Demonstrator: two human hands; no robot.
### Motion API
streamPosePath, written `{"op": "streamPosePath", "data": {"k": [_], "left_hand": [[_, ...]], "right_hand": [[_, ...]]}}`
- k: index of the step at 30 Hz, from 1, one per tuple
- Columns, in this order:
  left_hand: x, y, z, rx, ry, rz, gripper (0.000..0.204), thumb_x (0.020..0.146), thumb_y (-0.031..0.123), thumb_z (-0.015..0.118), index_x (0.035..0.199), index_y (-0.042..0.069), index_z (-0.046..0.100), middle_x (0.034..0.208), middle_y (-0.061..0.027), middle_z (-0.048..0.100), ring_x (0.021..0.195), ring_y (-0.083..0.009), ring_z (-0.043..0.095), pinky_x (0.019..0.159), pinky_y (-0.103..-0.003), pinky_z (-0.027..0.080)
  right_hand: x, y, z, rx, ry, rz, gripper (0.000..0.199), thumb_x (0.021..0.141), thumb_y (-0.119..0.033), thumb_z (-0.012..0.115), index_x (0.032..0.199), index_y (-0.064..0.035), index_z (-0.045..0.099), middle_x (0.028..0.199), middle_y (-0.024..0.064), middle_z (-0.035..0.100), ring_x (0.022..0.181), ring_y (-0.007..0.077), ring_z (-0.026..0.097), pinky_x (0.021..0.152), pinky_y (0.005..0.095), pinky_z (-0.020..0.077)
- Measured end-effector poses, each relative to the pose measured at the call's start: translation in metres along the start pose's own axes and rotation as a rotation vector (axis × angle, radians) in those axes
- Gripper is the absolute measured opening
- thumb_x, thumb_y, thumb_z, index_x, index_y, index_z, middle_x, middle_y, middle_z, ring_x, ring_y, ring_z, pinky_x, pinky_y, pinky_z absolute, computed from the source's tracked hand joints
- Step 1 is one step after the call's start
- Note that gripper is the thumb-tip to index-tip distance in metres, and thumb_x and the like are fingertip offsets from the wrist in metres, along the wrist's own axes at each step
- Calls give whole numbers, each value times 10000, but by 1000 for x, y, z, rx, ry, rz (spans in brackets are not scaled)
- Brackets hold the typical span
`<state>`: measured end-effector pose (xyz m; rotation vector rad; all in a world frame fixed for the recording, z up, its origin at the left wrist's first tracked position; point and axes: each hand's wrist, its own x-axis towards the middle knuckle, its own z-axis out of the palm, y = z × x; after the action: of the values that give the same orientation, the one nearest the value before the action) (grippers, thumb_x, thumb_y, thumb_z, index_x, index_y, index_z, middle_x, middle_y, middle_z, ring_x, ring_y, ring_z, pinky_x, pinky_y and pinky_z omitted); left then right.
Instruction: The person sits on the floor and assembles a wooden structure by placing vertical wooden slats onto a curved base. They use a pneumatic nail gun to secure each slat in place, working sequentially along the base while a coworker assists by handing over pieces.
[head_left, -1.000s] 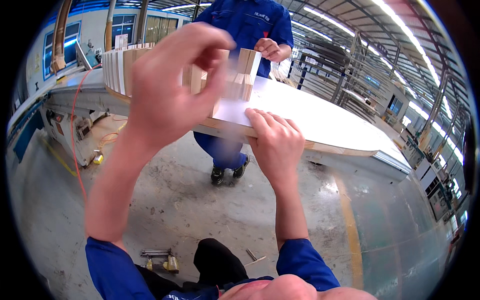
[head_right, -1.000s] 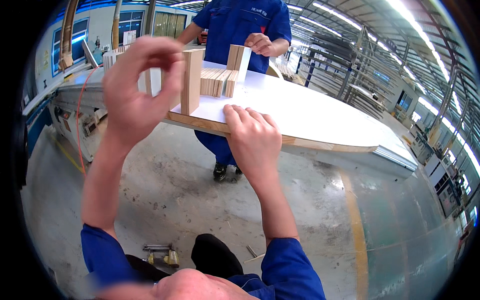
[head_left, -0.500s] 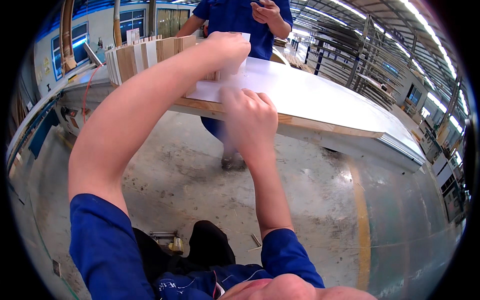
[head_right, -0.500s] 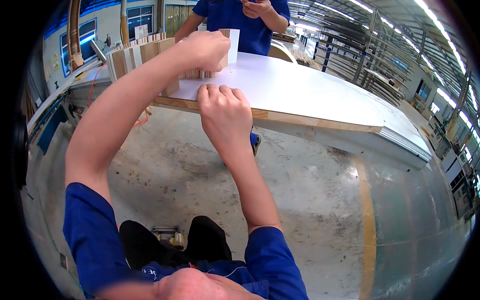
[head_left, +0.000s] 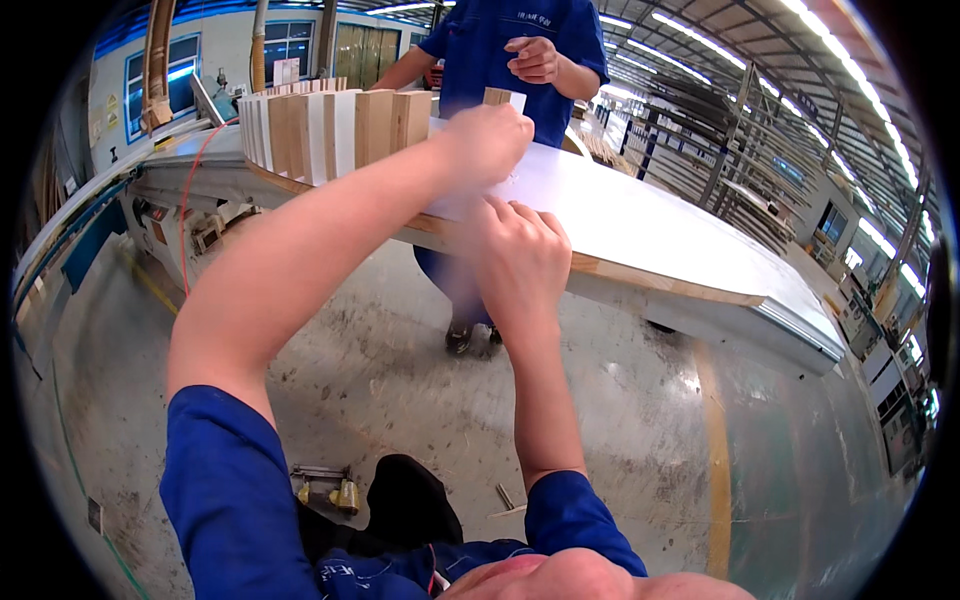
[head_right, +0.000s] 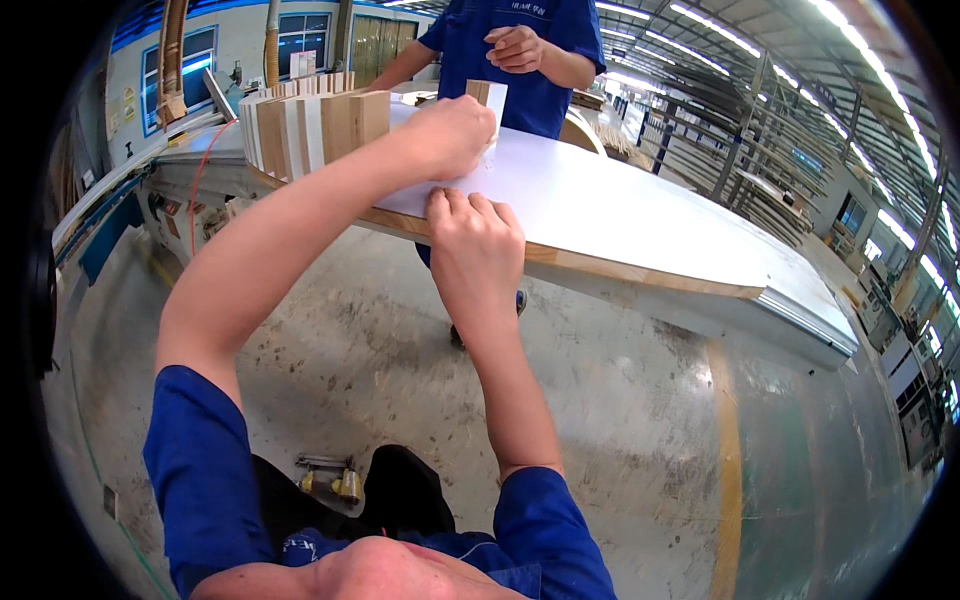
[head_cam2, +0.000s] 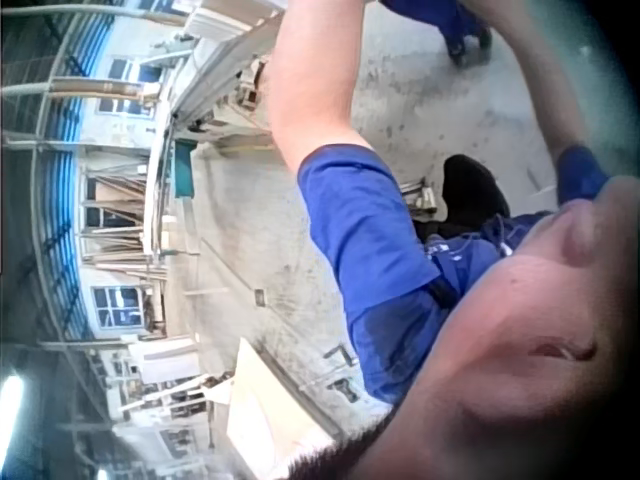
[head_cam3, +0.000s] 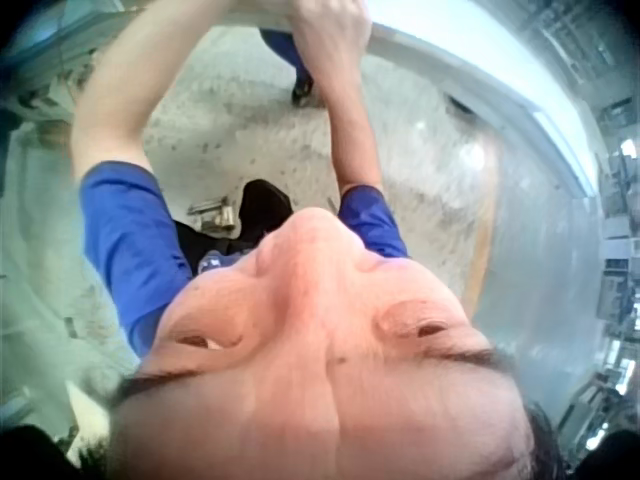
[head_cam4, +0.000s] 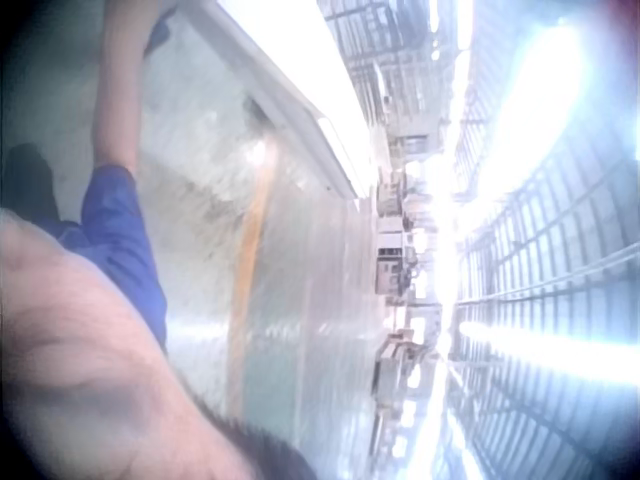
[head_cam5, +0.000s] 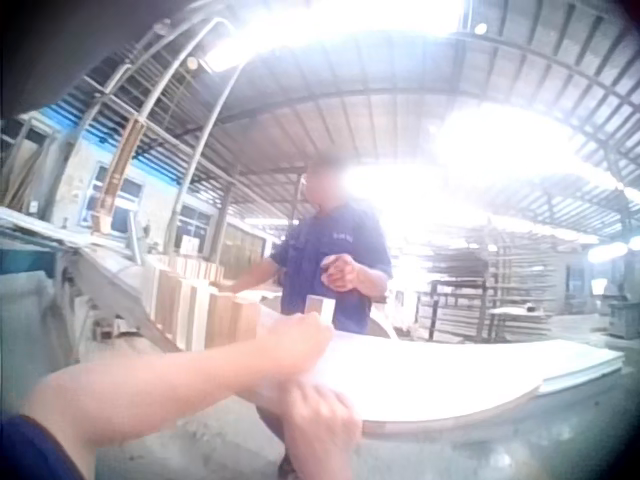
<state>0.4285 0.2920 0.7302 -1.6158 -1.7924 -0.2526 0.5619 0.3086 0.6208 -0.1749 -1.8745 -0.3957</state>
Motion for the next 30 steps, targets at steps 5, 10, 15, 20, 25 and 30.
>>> {"op": "streamPosePath", "data": {"k": [5,10,15,20,25,30], "left_hand": [[-8,3,-11,-10,23,-110,138,805,14,677,919,-52,720,1009,-262,707,955,-387,736,813,-450,601],[-38,15,-20,-525,413,-110,279,857,184,767,951,-71,703,1017,-208,687,881,-302,741,793,-377,594],[-57,17,-8,-1440,140,-291,245,1055,128,597,1218,-55,590,1082,-109,693,946,-171,731,891,-281,620],[-54,12,-7,-1508,65,-213,287,1054,118,595,1293,-39,565,1119,-116,689,1022,-171,714,960,-295,598],[-54,4,2,-1580,-6,-138,311,1067,143,583,1327,-27,570,1148,-106,688,1057,-158,695,987,-293,586],[-57,4,3,-1578,-6,-59,305,1079,156,564,1319,-30,589,1150,-97,685,1065,-157,685,1000,-297,574]], "right_hand": [[1,0,0,-15,18,-36,129,823,-53,633,937,-43,693,877,59,718,803,196,688,729,344,508],[-2,3,-5,6,20,-16,137,821,-67,635,943,-41,694,869,57,718,808,193,693,731,354,510],[1,-6,-5,12,-47,8,130,813,-71,639,931,-43,688,882,60,733,818,195,702,731,352,515],[3,-1,-13,-23,-126,17,148,808,-62,628,945,-56,686,955,66,759,856,191,713,729,340,517],[6,13,-40,325,-136,-73,170,813,-165,772,937,-51,749,899,75,775,787,234,739,703,369,561],[38,52,-84,490,257,105,290,804,-72,854,1085,-50,788,987,118,792,811,181,757,763,306,610]]}}
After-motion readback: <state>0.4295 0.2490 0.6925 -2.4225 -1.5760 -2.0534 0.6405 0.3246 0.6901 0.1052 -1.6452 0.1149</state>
